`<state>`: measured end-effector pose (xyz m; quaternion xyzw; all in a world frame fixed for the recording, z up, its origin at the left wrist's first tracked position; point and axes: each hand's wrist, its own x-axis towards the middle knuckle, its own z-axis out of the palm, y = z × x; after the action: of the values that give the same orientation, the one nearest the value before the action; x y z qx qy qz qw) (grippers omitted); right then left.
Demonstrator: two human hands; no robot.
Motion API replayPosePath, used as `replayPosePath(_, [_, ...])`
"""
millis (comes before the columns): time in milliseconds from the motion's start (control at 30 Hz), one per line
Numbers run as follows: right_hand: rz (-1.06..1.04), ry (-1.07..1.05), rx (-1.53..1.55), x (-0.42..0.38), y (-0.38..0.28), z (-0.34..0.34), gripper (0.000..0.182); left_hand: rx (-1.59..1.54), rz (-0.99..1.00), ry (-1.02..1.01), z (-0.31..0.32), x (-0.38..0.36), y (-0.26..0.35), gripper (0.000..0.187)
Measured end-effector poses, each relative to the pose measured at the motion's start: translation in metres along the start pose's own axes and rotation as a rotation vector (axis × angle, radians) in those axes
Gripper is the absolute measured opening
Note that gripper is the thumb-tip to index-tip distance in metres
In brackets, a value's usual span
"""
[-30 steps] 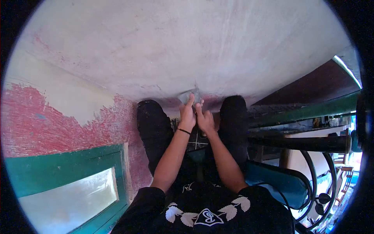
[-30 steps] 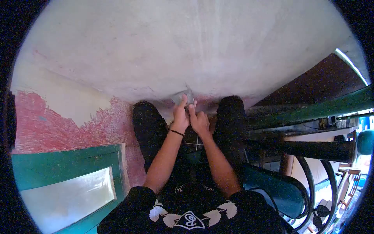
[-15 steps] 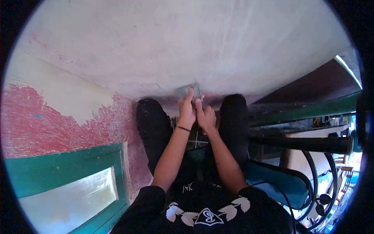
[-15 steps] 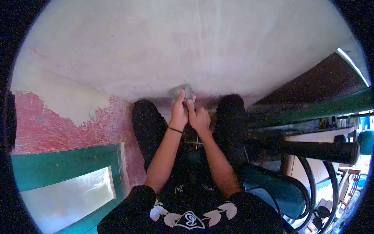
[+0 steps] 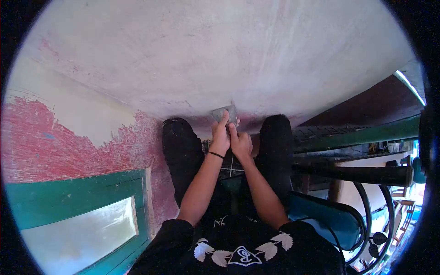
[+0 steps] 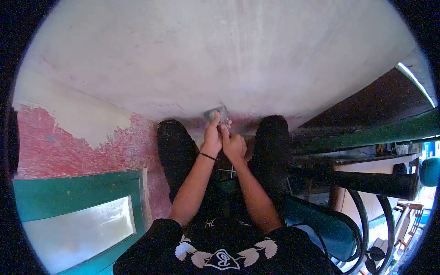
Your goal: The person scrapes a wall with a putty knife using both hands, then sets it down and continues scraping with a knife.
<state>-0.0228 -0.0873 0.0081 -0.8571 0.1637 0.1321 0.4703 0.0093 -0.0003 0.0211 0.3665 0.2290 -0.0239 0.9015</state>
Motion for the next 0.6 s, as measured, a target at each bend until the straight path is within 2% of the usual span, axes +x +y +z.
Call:
replayPosePath(200, [-0.073, 0.078, 0.051, -0.007, -0.018, -0.012, 0.078, 0.011, -0.001, -0.053, 0.009, -0.006, 0.012, 0.03])
replayPosePath(233, [-0.039, -0.004, 0.041, -0.008, -0.023, -0.018, 0.073, 0.012, 0.01, -0.063, 0.011, -0.004, 0.014, 0.03])
replayPosePath(333, [-0.007, -0.002, 0.008, -0.013, -0.021, -0.016, 0.07, 0.027, -0.044, 0.017, 0.001, 0.001, 0.002, 0.029])
replayPosePath(433, [-0.032, 0.043, 0.05, -0.012, -0.023, -0.014, 0.081, 0.024, 0.005, -0.021, 0.012, 0.001, 0.011, 0.03])
replayPosePath(600, [-0.023, 0.04, 0.01, -0.01, -0.02, -0.014, 0.077, 0.051, -0.018, -0.041, 0.009, -0.004, 0.012, 0.031])
